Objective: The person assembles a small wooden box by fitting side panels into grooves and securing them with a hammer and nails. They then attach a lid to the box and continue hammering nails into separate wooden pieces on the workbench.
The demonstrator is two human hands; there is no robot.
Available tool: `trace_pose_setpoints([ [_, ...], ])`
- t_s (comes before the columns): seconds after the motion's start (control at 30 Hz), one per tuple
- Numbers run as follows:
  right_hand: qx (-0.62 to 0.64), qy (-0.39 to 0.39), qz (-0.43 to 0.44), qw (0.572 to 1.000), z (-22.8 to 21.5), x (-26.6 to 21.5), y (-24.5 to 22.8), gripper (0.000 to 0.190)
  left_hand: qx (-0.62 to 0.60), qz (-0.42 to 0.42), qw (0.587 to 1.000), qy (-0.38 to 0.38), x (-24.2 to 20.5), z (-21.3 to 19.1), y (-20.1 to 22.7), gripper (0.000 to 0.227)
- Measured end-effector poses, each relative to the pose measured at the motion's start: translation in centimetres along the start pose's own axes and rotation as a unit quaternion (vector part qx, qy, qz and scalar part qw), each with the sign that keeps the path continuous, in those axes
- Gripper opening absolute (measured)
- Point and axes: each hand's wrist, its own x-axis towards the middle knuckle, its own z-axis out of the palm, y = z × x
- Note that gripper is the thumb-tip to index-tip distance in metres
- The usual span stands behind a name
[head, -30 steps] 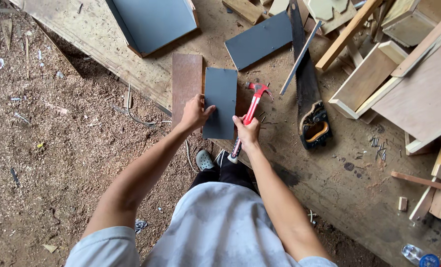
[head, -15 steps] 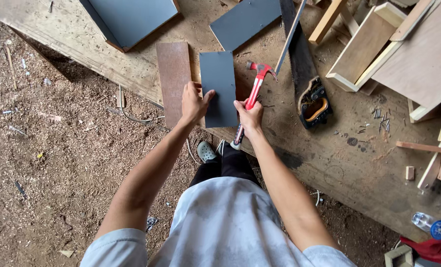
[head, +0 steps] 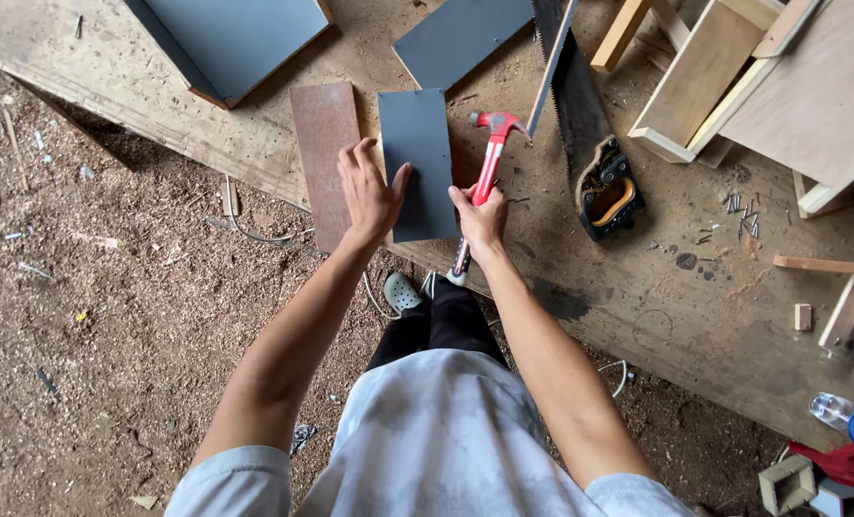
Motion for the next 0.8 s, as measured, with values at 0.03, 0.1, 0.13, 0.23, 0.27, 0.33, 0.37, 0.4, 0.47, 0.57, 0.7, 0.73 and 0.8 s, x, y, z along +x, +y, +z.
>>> trace_pose_setpoints([
  [0.03,-0.045,0.017,-0.010,0.999,-0.4,-0.2,-0.4,0.030,0.055,0.066,0.996,0.008,0.1,-0.1,0.2,0.059],
  [0.1,-0.131,0.049,-0.033,0.990,-0.9,-0.8,-1.4,0.032,0.118,0.184,0.976,-0.001,0.8,-0.2,0.3,0.051],
  [0.13,-0.121,0.029,-0.016,0.992,-1.2,-1.5,-1.8,0.033,0.126,0.235,0.964,-0.025,1.1,-0.3,0.2,0.047],
  [0.23,-0.138,-0.007,-0.040,0.990,-3.7,-3.2,-2.6,0.036,0.072,0.277,0.951,-0.113,2.0,0.5,0.4,0.041],
  [0.27,-0.174,-0.012,-0.097,0.980,-4.2,-3.3,-3.0,0.037,0.044,0.272,0.951,-0.141,2.6,0.8,0.3,0.040],
  [0.33,-0.200,-0.031,-0.158,0.966,-4.9,-3.8,-3.6,0.036,0.006,0.293,0.947,-0.131,3.2,1.4,-0.1,0.036],
  [0.37,-0.192,-0.045,-0.164,0.967,-5.1,-4.1,-3.9,0.035,-0.013,0.302,0.945,-0.127,3.1,1.7,-0.3,0.034],
  [0.4,-0.180,-0.059,-0.171,0.967,-5.0,-4.4,-4.1,0.033,-0.030,0.300,0.946,-0.116,3.0,1.8,-0.7,0.030],
  [0.47,-0.199,-0.084,-0.117,0.969,-4.9,-4.9,-4.7,0.030,-0.068,0.298,0.948,-0.092,2.9,2.1,-1.0,0.024],
  [0.57,-0.248,-0.072,-0.125,0.958,-5.3,-5.4,-5.4,0.031,-0.056,0.314,0.945,-0.067,3.1,2.8,-0.9,0.019],
  [0.7,-0.228,-0.052,-0.159,0.959,-4.4,-5.5,-6.0,0.030,-0.055,0.314,0.945,-0.072,3.2,2.9,-1.4,0.020],
  [0.73,-0.243,-0.070,-0.146,0.956,-4.1,-5.5,-6.1,0.030,-0.052,0.310,0.947,-0.071,3.1,2.9,-1.4,0.019],
  [0.8,-0.274,-0.103,-0.121,0.948,-4.0,-5.2,-6.2,0.030,-0.047,0.309,0.947,-0.069,3.2,3.1,-1.2,0.018],
])
